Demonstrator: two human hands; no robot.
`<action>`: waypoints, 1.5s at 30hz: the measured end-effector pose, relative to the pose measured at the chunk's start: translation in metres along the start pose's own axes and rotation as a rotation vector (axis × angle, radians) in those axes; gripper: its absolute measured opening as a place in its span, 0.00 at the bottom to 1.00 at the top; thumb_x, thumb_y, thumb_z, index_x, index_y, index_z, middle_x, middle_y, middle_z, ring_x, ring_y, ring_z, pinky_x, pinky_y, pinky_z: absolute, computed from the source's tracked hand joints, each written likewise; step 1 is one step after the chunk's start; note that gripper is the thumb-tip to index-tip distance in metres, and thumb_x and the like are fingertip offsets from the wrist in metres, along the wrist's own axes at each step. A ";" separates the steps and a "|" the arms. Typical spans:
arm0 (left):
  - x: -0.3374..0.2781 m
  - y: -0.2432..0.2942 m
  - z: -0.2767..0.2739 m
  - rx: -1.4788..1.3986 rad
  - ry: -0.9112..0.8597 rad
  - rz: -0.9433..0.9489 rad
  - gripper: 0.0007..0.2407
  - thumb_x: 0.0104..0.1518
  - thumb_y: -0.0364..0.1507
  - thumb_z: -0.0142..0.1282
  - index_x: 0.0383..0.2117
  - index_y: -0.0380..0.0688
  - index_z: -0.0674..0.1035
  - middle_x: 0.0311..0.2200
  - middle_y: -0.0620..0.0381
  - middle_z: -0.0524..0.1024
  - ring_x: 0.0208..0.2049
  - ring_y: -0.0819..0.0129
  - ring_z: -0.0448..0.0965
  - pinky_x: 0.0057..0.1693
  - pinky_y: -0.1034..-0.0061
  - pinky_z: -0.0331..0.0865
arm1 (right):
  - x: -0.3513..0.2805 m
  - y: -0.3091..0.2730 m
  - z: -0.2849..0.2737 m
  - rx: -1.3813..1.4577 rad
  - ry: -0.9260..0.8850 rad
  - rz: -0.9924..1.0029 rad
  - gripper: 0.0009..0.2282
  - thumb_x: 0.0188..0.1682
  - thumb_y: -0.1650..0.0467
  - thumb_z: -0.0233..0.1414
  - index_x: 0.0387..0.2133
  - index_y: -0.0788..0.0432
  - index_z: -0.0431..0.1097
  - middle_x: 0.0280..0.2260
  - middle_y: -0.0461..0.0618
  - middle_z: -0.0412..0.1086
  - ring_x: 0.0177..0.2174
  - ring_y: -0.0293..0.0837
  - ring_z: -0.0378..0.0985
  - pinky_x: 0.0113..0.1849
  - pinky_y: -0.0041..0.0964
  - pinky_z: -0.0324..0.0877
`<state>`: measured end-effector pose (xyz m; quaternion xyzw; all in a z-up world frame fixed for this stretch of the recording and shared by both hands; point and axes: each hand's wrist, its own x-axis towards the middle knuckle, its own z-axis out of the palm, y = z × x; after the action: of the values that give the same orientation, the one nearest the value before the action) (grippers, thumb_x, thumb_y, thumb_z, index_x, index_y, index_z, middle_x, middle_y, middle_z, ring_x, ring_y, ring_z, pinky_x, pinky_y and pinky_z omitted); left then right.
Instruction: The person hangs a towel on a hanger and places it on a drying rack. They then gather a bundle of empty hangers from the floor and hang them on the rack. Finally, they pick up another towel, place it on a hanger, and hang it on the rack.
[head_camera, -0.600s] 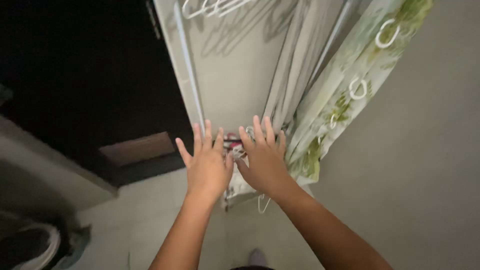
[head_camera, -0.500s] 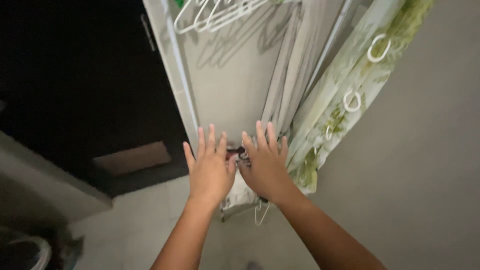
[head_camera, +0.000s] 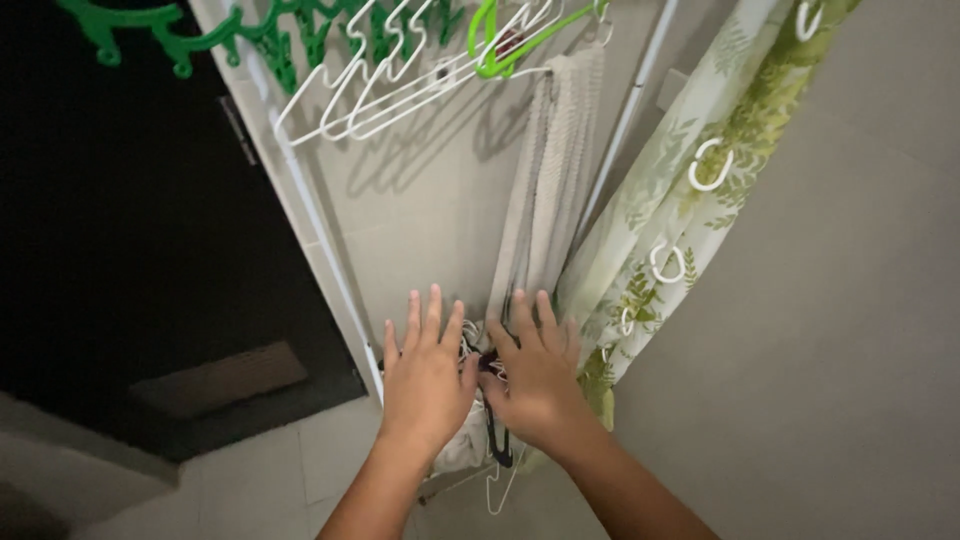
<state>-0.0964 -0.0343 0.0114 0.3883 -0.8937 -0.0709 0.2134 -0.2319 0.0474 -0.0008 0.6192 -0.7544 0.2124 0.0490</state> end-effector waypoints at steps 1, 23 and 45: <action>0.004 -0.002 0.002 -0.002 -0.002 0.011 0.30 0.54 0.35 0.57 0.66 0.46 0.66 0.72 0.45 0.51 0.70 0.49 0.45 0.68 0.44 0.40 | 0.002 -0.002 -0.005 -0.003 0.005 0.010 0.32 0.42 0.62 0.57 0.62 0.55 0.59 0.67 0.66 0.41 0.67 0.64 0.33 0.60 0.72 0.31; 0.034 -0.085 -0.023 -0.013 -0.201 0.262 0.31 0.54 0.37 0.56 0.67 0.45 0.62 0.73 0.46 0.46 0.73 0.51 0.40 0.68 0.44 0.35 | 0.020 -0.067 -0.008 -0.220 -0.062 0.356 0.31 0.45 0.61 0.56 0.64 0.53 0.58 0.70 0.61 0.37 0.67 0.60 0.28 0.60 0.70 0.29; 0.036 -0.088 -0.017 -0.184 -0.082 0.508 0.27 0.52 0.36 0.59 0.60 0.41 0.69 0.67 0.42 0.56 0.70 0.48 0.48 0.67 0.34 0.35 | 0.012 -0.094 -0.013 -0.277 0.093 0.495 0.31 0.43 0.62 0.58 0.62 0.56 0.63 0.70 0.64 0.41 0.67 0.62 0.34 0.60 0.69 0.35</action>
<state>-0.0526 -0.1200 0.0128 0.1273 -0.9602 -0.1117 0.2221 -0.1476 0.0285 0.0392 0.3932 -0.9014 0.1410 0.1143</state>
